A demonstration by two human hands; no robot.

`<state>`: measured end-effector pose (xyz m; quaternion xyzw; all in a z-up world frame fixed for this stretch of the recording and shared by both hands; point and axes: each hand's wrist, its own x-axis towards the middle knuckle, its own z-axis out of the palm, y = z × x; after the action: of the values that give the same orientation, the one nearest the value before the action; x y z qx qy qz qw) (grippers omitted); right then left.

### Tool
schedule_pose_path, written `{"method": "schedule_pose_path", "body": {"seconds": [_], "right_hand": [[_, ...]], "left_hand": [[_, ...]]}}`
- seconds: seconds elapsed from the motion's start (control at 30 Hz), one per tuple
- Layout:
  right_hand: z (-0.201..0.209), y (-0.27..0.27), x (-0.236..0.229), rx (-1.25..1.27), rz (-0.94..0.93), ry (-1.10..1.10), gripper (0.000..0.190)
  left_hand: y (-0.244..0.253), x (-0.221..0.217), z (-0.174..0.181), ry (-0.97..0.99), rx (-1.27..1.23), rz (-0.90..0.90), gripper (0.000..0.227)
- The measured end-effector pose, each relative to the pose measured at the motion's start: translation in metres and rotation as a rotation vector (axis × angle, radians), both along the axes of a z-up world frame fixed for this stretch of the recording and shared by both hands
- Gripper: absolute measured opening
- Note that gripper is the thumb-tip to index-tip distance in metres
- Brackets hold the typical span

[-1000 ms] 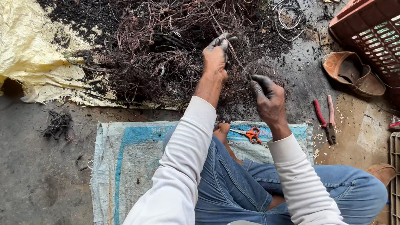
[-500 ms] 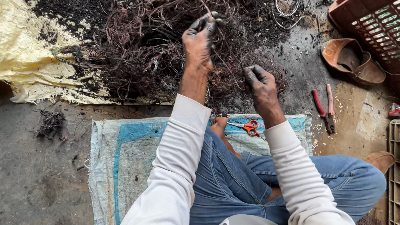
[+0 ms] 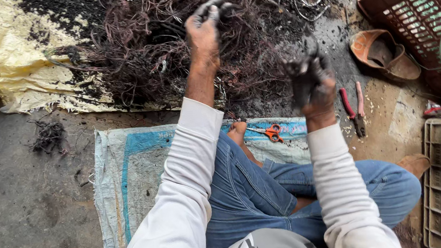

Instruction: The person sits on a mat and repeatedly picks up small bundles of dark wire from a large pile, untwists and separates strands by hand, and places the separated pieces into a nearby crate. A second person is also seen sorting wire in the background.

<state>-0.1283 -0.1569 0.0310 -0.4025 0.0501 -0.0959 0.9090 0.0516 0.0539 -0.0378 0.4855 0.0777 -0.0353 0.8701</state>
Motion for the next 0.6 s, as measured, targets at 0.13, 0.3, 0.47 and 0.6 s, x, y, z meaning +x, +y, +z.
{"method": "schedule_pose_path", "body": {"seconds": [0.13, 0.3, 0.47, 0.6], "right_hand": [[0.01, -0.021, 0.01, -0.041, -0.023, 0.04, 0.024], [0.01, -0.036, 0.027, 0.029, -0.072, 0.121, 0.027], [-0.004, -0.037, 0.024, 0.142, -0.101, 0.189, 0.031], [-0.011, -0.034, 0.02, 0.13, -0.122, 0.182, 0.032]], "left_hand": [[0.007, 0.002, -0.009, 0.064, 0.044, 0.08, 0.017], [0.016, 0.009, -0.01, 0.184, -0.036, 0.23, 0.016], [0.009, 0.007, -0.015, 0.356, -0.19, 0.206, 0.018], [0.001, 0.004, -0.014, 0.352, -0.06, 0.145, 0.02]]}}
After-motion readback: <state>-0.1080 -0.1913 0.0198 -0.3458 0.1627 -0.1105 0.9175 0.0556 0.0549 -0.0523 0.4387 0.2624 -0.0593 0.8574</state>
